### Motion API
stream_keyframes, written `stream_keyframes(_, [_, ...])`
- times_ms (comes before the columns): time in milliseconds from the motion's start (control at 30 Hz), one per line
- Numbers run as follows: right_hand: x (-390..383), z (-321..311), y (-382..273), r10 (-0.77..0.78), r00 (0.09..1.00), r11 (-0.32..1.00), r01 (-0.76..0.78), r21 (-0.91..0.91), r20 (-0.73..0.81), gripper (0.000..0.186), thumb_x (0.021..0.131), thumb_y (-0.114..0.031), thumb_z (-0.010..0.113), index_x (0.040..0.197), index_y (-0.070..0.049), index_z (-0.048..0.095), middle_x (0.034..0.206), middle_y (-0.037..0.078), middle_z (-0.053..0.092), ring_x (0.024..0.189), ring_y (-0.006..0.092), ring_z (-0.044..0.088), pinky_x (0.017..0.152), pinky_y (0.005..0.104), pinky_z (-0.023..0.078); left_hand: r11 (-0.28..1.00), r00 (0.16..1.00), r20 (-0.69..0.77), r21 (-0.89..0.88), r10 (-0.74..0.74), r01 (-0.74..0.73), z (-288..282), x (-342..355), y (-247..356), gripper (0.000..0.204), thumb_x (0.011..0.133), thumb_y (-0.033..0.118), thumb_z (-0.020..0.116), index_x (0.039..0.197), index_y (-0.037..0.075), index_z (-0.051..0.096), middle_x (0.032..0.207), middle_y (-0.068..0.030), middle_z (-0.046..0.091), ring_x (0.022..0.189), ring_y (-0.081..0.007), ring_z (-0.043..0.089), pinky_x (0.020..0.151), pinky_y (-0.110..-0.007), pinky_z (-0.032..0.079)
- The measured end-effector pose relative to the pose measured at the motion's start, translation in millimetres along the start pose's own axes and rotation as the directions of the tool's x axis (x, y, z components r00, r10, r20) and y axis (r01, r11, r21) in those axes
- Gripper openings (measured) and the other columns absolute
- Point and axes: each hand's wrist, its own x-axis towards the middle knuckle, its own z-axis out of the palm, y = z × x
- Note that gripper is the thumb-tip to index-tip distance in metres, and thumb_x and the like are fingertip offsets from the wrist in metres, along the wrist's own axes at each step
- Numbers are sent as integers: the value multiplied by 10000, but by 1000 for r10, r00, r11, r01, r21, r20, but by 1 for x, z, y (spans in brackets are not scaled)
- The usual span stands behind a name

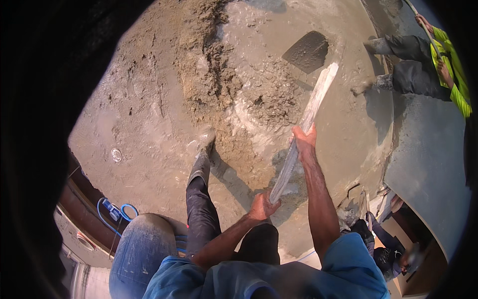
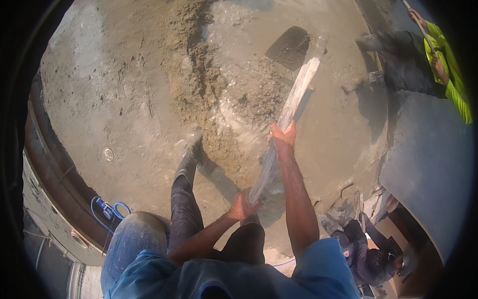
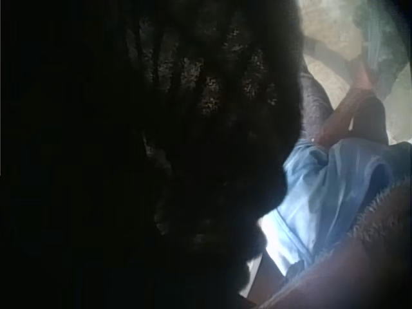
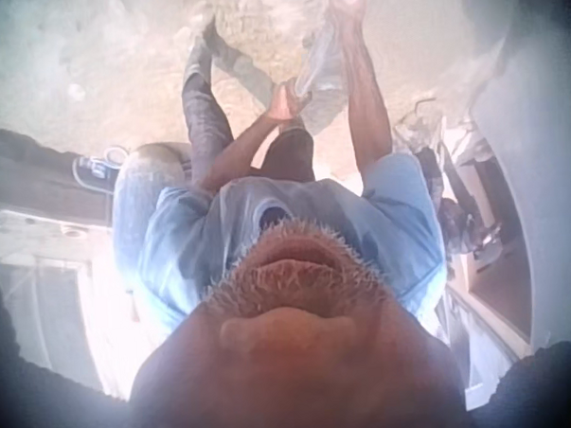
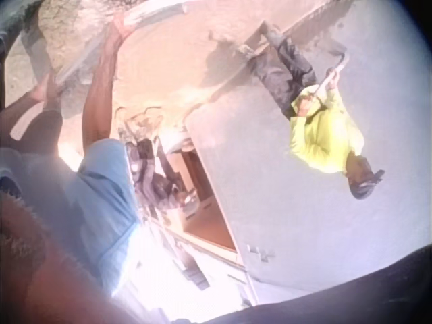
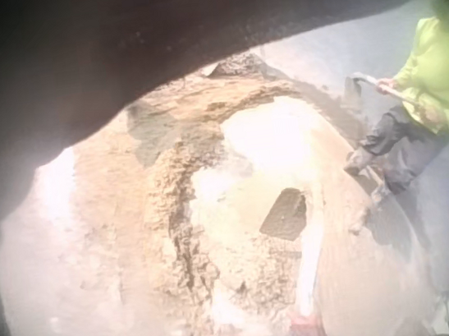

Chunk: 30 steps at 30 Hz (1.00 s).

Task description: The person uses a long-handled screed to level wet concrete on a floor while other workers assist nearby. The person also scoops and pours concrete from buckets to fill low spots and continues smoothing the surface with the screed and a shovel.

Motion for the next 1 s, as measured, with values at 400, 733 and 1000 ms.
stream_keyframes(400, [89, 36, 91, 103, 985, 994, -105, 9, 141, 495, 757, -110, 716, 1182, 21, 497, 834, 104, 594, 597, 203, 586, 439, 382, 497, 974, 984, -33, -153, -175, 169, -7, 32, -34, 268, 762, 131, 693, 976, 14, 582, 748, -8, 586, 667, -117, 543, 610, -300, 473])
stream_keyframes(733, [-65, -67, 130, 188, 979, 854, -203, 480, 80, 296, 828, -77, 646, 1052, -77, 452, 714, 45, 521, 473, 155, 534, 367, 317, 464, 949, 975, 90, 263, -203, 173, 7, -95, -29, 381, 760, 279, 686, 1051, 47, 603, 834, -192, 679, 811, -354, 682, 732, -428, 533])
stream_keyframes(1000, [-132, -52, 121, 244, 968, 751, -222, 622, 50, 311, 804, -36, 606, 1028, -80, 394, 705, 54, 502, 453, 163, 517, 365, 338, 448, 776, 983, -68, 605, -173, 179, -34, -172, 0, 384, 784, 361, 720, 983, 53, 607, 870, -187, 674, 808, -349, 673, 736, -457, 520])
